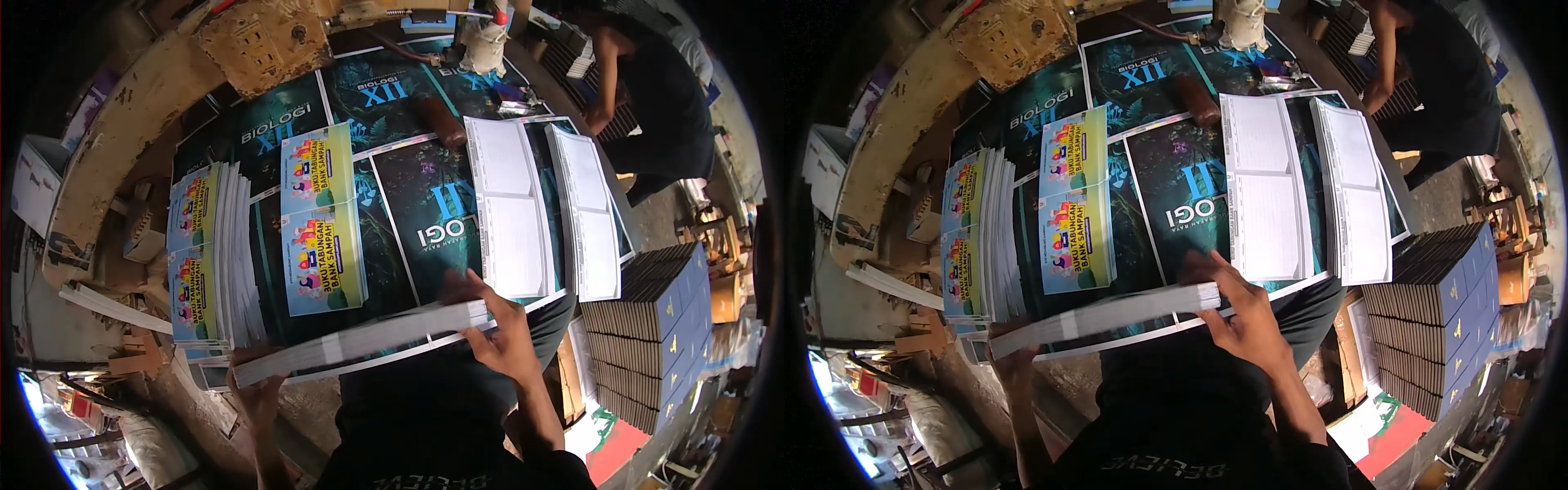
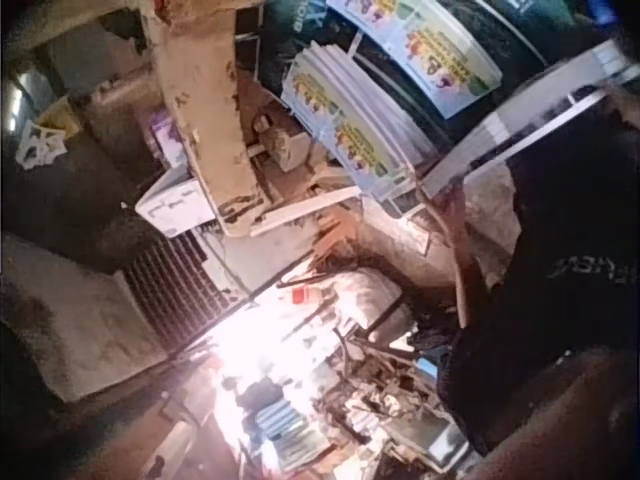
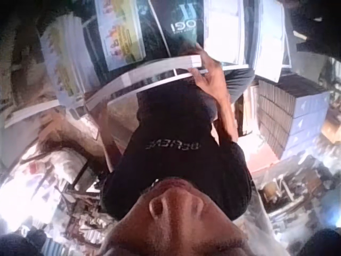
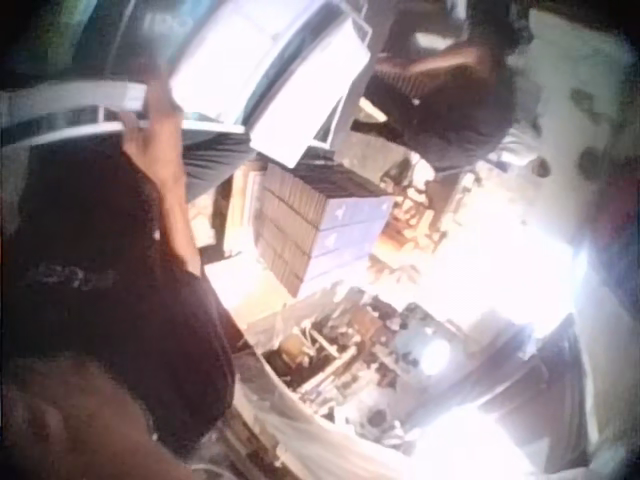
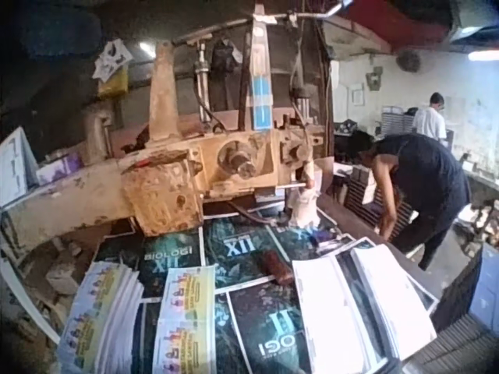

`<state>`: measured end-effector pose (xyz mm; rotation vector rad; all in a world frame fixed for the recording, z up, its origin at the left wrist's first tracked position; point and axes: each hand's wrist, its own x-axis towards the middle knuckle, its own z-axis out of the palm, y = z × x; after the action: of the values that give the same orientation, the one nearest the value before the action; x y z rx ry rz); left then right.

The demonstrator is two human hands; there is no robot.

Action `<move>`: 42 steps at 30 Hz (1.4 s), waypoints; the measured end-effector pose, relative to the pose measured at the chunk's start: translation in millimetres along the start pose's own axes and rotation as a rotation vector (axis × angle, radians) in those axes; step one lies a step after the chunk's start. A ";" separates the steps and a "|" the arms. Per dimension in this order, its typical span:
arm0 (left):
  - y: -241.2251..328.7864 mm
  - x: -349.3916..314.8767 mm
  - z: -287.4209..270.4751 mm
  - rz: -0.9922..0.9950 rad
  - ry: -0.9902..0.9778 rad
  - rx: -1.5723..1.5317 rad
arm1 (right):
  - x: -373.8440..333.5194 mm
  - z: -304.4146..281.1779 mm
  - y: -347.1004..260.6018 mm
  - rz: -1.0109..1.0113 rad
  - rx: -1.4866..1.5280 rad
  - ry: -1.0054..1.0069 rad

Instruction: The person organizes printed paper forms by hand, picking them up from stacks on a table and checking their order before placing them into a larger pile.

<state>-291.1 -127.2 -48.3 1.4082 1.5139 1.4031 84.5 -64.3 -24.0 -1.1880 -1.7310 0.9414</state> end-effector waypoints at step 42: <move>33.1 54.9 198.5 -0.612 -0.221 -0.837 | 353.5 -72.4 125.4 -0.203 -0.334 0.553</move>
<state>-109.2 -25.0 -51.7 0.4972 0.9042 1.2032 114.9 316.4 -34.9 -1.2987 -1.5392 0.1700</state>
